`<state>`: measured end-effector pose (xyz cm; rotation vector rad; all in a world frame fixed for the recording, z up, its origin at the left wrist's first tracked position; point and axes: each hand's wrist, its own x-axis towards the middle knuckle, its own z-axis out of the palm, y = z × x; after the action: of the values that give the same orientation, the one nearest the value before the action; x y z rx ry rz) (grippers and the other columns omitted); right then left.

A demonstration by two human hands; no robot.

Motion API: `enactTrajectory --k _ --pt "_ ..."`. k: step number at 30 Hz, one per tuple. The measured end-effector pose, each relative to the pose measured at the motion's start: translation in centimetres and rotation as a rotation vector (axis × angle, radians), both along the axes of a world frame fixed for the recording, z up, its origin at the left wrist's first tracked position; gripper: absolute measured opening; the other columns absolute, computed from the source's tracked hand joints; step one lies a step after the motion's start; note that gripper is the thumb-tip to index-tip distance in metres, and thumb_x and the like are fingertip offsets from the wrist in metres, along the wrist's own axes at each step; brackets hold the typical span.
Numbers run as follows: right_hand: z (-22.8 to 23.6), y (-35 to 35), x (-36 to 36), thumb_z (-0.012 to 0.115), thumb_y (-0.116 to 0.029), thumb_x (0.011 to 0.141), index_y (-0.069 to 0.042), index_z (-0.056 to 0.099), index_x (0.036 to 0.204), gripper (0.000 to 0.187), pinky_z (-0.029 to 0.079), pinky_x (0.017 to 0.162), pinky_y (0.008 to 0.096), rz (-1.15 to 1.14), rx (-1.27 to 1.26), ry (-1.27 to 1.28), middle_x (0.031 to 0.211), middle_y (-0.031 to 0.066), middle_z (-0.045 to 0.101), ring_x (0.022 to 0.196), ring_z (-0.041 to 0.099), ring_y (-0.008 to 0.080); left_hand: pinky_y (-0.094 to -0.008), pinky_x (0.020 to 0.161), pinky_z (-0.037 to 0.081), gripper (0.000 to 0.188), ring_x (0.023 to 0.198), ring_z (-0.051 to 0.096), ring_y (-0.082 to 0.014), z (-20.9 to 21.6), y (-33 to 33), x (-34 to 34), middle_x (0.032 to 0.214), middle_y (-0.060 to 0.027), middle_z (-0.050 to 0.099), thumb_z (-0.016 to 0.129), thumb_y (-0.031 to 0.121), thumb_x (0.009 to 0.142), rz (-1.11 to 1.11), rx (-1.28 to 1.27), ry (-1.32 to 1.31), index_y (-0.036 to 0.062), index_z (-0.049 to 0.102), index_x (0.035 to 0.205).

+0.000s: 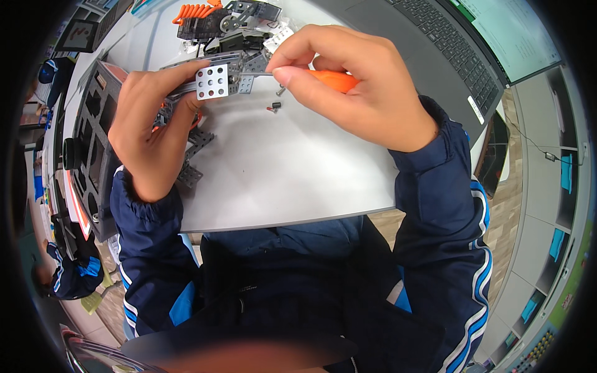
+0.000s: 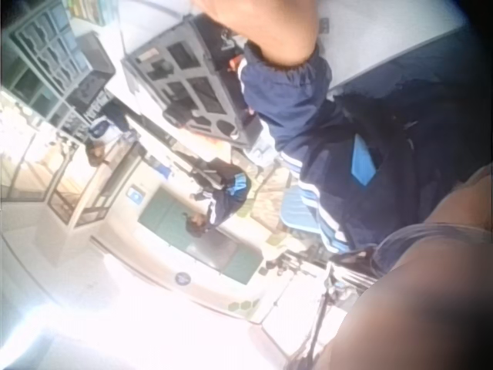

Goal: The person assembles a metal frame by inserting and tightening screws into pre-drilled holes using an orange-handled screwdriver. They handle multiple metal brackets and small fasteners, aligning parts and securing them one at a time.

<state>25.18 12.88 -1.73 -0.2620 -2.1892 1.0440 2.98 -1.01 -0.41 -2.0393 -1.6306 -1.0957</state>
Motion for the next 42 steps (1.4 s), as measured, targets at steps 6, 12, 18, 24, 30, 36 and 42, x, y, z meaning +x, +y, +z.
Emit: enactTrajectory --k 6,12,18,24,30,36,42 --pt "-0.2 -0.3 -0.3 0.069 -0.007 0.094 -0.001 0.072 0.100 0.009 0.052 0.069 0.0266 -0.003 0.000 -0.032 0.086 0.0070 0.071 0.075 0.067 0.0150 -0.0335 0.073 0.048 0.038 0.078 0.062 -0.0238 -0.2 0.1 -0.1 0.088 -0.0055 0.073 0.082 -0.004 0.064 -0.019 0.018 0.012 0.0077 0.077 0.100" --pt "-0.3 -0.4 -0.1 0.068 -0.009 0.096 0.000 0.071 0.100 0.011 0.054 0.071 0.0262 0.008 -0.069 -0.069 0.087 0.0074 0.072 0.077 0.067 0.0139 -0.0335 0.072 0.047 0.039 0.078 0.062 -0.0238 -0.4 0.2 -0.3 0.089 -0.0050 0.073 0.083 -0.002 0.063 -0.017 0.033 0.027 0.0083 0.077 0.100" --pt "-0.3 -0.5 -0.6 0.066 -0.011 0.098 0.001 0.071 0.102 0.014 0.051 0.067 0.0237 0.040 -0.149 -0.050 0.082 0.0033 0.069 0.075 0.063 0.0101 -0.0343 0.072 0.047 0.039 0.079 0.062 -0.0239 -0.4 0.2 -0.3 0.088 -0.0045 0.073 0.083 -0.002 0.062 -0.014 0.042 0.038 0.0082 0.077 0.099" --pt "0.8 0.3 0.1 0.059 -0.019 0.103 0.002 0.070 0.108 0.024 0.028 0.048 0.0192 0.287 -0.788 -0.301 0.070 -0.0027 0.056 0.055 0.038 0.0005 -0.0322 0.076 0.048 0.040 0.080 0.061 -0.0229 0.2 -0.3 -0.5 0.091 -0.0083 0.074 0.076 -0.013 0.067 -0.075 -0.024 0.076 0.0008 0.076 0.104" --pt "1.1 0.5 0.0 0.054 -0.024 0.105 0.007 0.069 0.109 0.034 0.019 0.042 0.0209 0.432 -1.162 -0.396 0.059 -0.0061 0.043 0.045 0.026 0.0005 -0.0331 0.076 0.049 0.042 0.081 0.062 -0.0240 0.5 -0.6 -0.6 0.090 -0.0084 0.074 0.073 -0.016 0.063 -0.100 -0.007 0.123 0.0008 0.076 0.102" --pt "1.1 0.0 -0.3 0.046 -0.024 0.109 0.010 0.065 0.091 0.043 0.018 0.039 0.0224 0.396 -1.047 -0.421 0.050 -0.0076 0.034 0.040 0.022 0.0012 -0.0338 0.073 0.050 0.044 0.081 0.062 -0.0244 0.3 -0.6 -0.3 0.091 -0.0084 0.073 0.075 -0.014 0.062 -0.078 0.038 0.161 0.0005 0.076 0.103" --pt "1.1 0.8 -0.1 0.055 -0.029 0.106 0.005 0.069 0.090 0.040 0.016 0.040 0.0228 0.504 -1.155 -0.509 0.050 -0.0096 0.031 0.042 0.021 0.0012 -0.0339 0.075 0.050 0.045 0.082 0.063 -0.0238 0.4 -0.7 -0.5 0.093 -0.0077 0.074 0.074 -0.015 0.063 -0.142 0.036 0.233 0.0029 0.077 0.104"
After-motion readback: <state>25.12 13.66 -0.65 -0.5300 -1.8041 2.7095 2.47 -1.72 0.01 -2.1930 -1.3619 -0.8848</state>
